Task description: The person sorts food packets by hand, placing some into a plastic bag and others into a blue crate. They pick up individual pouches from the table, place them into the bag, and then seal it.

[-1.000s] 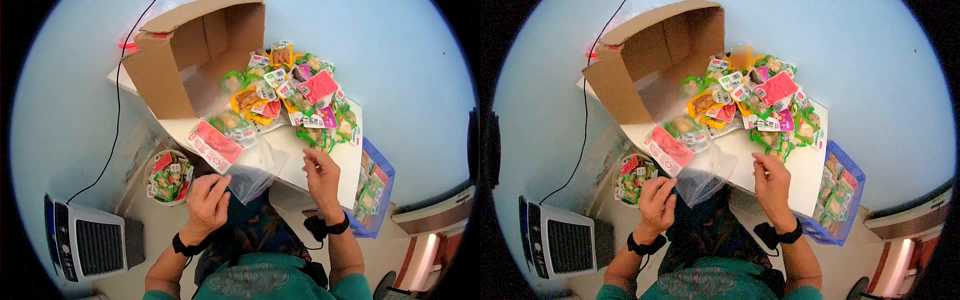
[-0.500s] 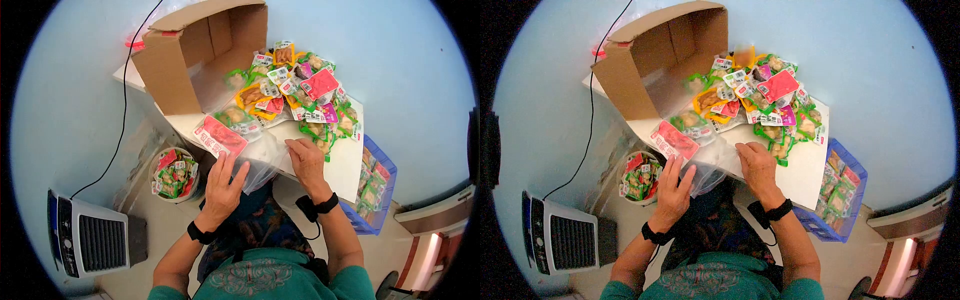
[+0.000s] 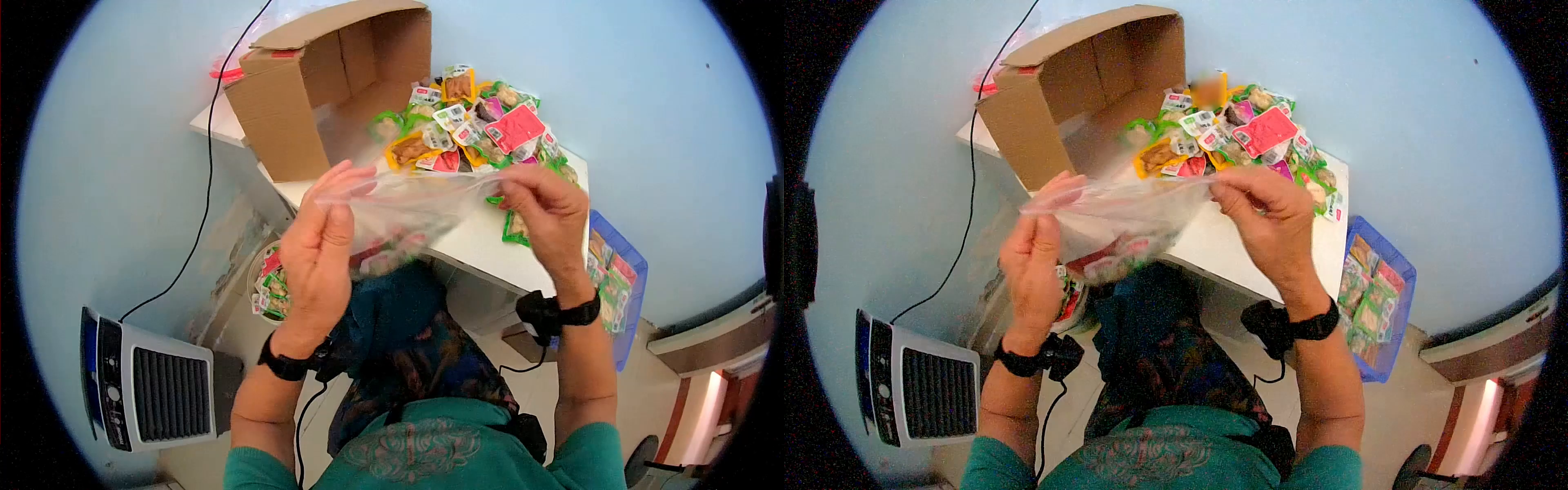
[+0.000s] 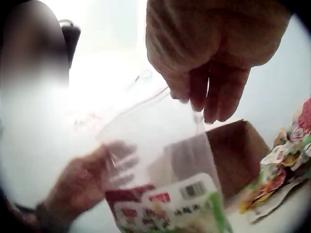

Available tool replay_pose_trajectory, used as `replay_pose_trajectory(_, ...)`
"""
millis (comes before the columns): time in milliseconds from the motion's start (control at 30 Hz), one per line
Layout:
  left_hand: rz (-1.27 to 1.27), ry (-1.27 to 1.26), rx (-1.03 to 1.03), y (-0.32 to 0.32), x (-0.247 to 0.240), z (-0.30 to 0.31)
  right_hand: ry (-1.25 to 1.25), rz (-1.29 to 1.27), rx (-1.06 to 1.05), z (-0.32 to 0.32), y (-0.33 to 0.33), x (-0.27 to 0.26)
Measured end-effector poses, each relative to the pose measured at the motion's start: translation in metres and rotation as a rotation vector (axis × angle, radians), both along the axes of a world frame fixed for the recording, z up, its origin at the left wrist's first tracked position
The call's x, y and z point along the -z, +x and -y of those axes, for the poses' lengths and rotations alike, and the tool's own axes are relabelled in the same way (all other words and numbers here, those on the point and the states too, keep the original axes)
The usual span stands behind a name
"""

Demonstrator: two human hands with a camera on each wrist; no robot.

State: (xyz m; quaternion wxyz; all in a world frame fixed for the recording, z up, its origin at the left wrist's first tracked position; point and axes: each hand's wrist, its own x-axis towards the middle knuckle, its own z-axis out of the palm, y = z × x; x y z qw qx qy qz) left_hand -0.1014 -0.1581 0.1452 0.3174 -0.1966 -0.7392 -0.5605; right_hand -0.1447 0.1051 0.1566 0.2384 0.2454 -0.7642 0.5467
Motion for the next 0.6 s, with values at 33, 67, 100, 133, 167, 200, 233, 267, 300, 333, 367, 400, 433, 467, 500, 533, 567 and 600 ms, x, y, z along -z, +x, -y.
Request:
replay_pose_trajectory(33, 0.136, 0.101, 0.081, 0.006, -0.003, 0.002, -0.093, 0.089, -0.065, -0.003, 0.009, -0.009)
replay_pose_trajectory(67, 0.273, 0.202, 0.161, 0.014, -0.004, 0.006, -0.186, 0.177, -0.131, -0.006, 0.015, -0.015)
replay_pose_trajectory(100, 0.408, 0.304, 0.24, 0.021, -0.004, 0.007, -0.204, 0.228, -0.153, -0.008, 0.023, -0.016)
replay_pose_trajectory(133, 0.388, 0.408, 0.344, 0.026, -0.002, 0.001, -0.223, 0.28, -0.176, -0.01, 0.034, -0.013)
replay_pose_trajectory(167, 0.457, 0.443, 0.395, 0.033, 0.008, 0.0, -0.24, 0.336, -0.199, -0.013, 0.046, -0.007)
replay_pose_trajectory(200, 0.532, 0.479, 0.444, 0.042, 0.024, 0.0, -0.207, 0.394, -0.198, -0.018, 0.056, 0.003)
replay_pose_trajectory(233, 0.607, 0.516, 0.49, 0.05, 0.04, 0.0, -0.194, 0.446, -0.178, -0.023, 0.067, 0.016)
replay_pose_trajectory(267, 0.659, 0.511, 0.493, 0.059, 0.054, -0.002, -0.212, 0.522, -0.169, -0.026, 0.078, 0.027)
replay_pose_trajectory(300, 0.718, 0.505, 0.494, 0.069, 0.067, -0.003, -0.232, 0.604, -0.159, -0.029, 0.089, 0.039)
replay_pose_trajectory(333, 0.779, 0.497, 0.495, 0.079, 0.078, -0.004, -0.269, 0.645, -0.156, -0.031, 0.098, 0.055)
replay_pose_trajectory(367, 0.814, 0.522, 0.502, 0.087, 0.087, -0.005, -0.31, 0.682, -0.152, -0.034, 0.104, 0.073)
replay_pose_trajectory(400, 0.846, 0.544, 0.512, 0.093, 0.094, -0.006, -0.352, 0.713, -0.147, -0.034, 0.108, 0.083)
replay_pose_trajectory(433, 0.875, 0.566, 0.522, 0.096, 0.097, -0.008, -0.377, 0.692, -0.141, -0.036, 0.111, 0.087)
replay_pose_trajectory(467, 0.827, 0.554, 0.518, 0.096, 0.096, -0.008, -0.402, 0.668, -0.135, -0.036, 0.114, 0.088)
replay_pose_trajectory(500, 0.75, 0.475, 0.452, 0.096, 0.089, -0.009, -0.426, 0.642, -0.13, -0.035, 0.117, 0.087)
replay_pose_trajectory(533, 0.669, 0.397, 0.387, 0.095, 0.081, -0.009, -0.471, 0.588, -0.128, -0.032, 0.117, 0.083)
replay_pose_trajectory(567, 0.584, 0.319, 0.321, 0.093, 0.076, -0.008, -0.46, 0.561, -0.125, -0.03, 0.117, 0.078)
replay_pose_trajectory(600, 0.539, 0.289, 0.341, 0.09, 0.076, -0.005, -0.448, 0.533, -0.124, -0.028, 0.117, 0.073)
